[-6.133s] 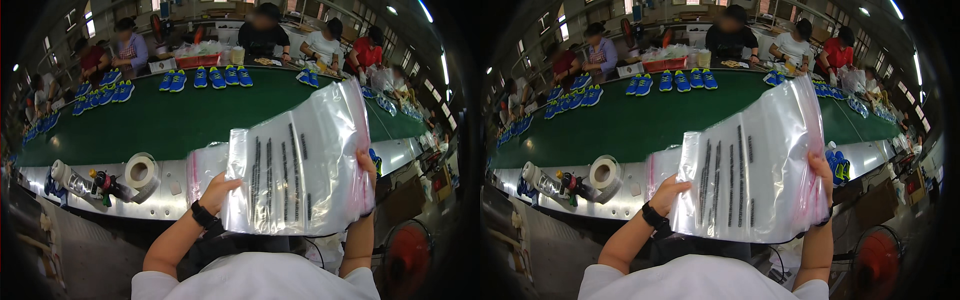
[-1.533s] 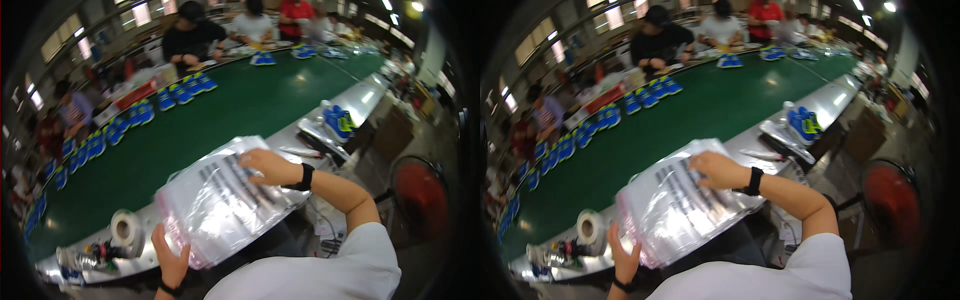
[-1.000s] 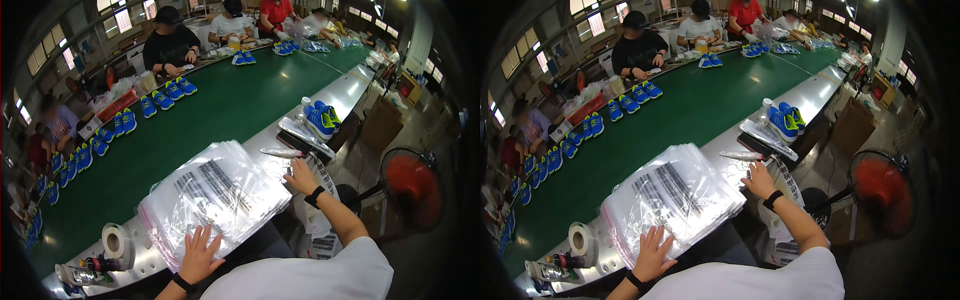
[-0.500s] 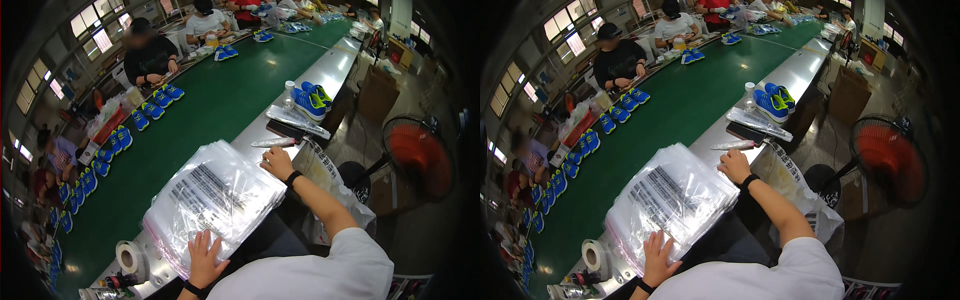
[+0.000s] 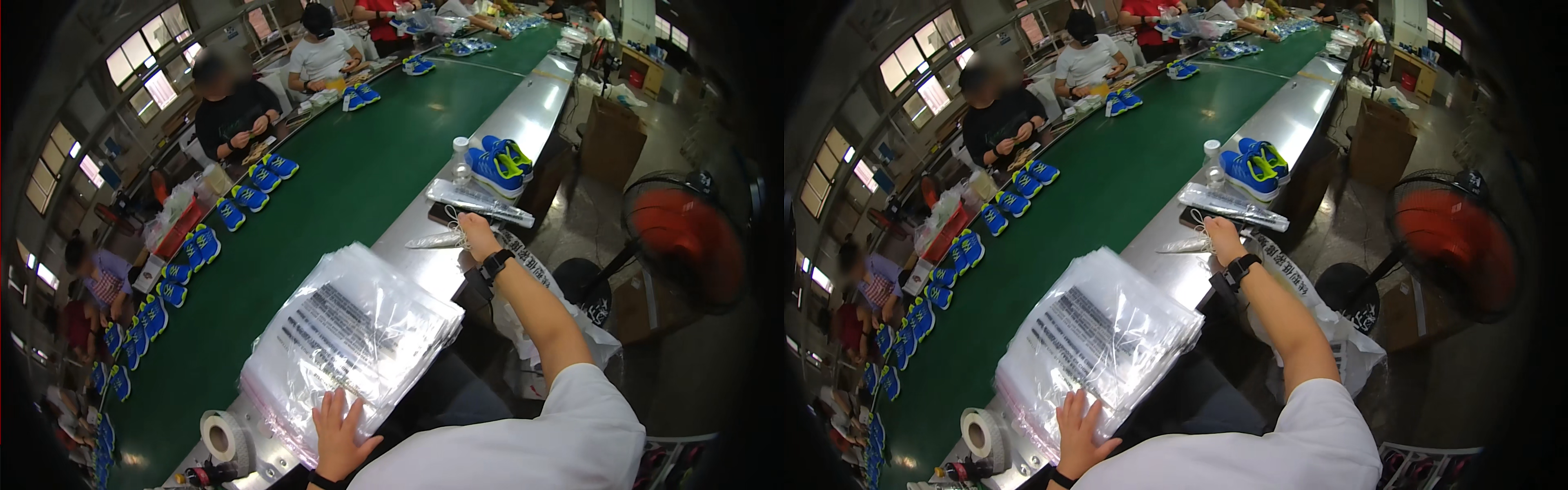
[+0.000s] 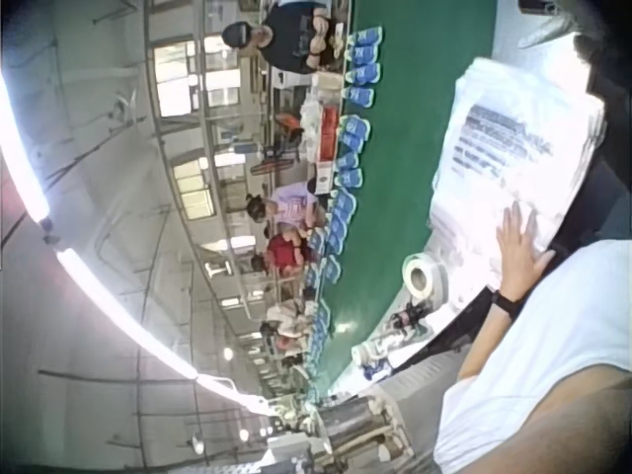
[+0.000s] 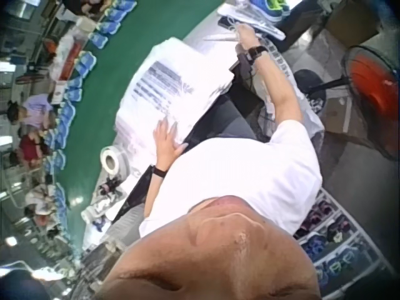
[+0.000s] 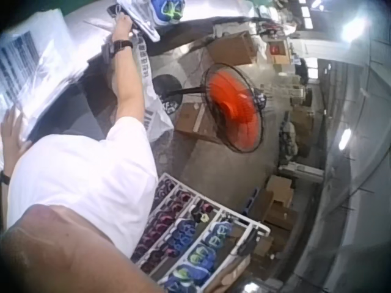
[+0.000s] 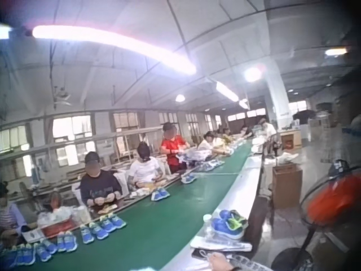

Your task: The recorder is organizing a stack of clear plastic ziplock bags at a workbench.

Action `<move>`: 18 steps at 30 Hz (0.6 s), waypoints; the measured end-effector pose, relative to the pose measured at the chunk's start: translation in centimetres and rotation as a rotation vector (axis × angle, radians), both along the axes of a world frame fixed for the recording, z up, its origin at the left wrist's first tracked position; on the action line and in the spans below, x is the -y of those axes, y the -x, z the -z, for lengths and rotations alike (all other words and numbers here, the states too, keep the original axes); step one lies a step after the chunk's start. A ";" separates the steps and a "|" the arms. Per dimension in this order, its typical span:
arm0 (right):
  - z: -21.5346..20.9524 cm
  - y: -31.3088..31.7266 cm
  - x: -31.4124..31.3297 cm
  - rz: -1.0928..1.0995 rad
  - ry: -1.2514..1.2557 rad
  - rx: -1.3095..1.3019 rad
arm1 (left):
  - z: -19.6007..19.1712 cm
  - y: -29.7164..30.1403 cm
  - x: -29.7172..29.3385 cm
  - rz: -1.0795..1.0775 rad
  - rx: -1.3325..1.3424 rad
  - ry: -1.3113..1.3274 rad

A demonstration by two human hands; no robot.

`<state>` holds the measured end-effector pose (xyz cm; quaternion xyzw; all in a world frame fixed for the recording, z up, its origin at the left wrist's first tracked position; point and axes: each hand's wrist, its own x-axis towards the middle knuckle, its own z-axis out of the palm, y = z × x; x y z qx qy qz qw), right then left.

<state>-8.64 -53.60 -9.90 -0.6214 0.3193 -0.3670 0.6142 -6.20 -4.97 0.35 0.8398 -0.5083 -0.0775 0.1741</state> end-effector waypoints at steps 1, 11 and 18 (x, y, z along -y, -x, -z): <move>-0.5 0.6 0.8 -0.049 -0.228 0.126 | -0.1 -0.1 -0.1 0.006 -0.002 0.010; -4.4 4.7 11.1 0.154 0.639 -0.504 | -0.8 -0.1 -0.5 -0.084 -0.150 0.186; -2.7 -0.9 15.3 0.055 1.358 -0.953 | -1.7 -0.4 0.4 -0.134 -0.159 0.225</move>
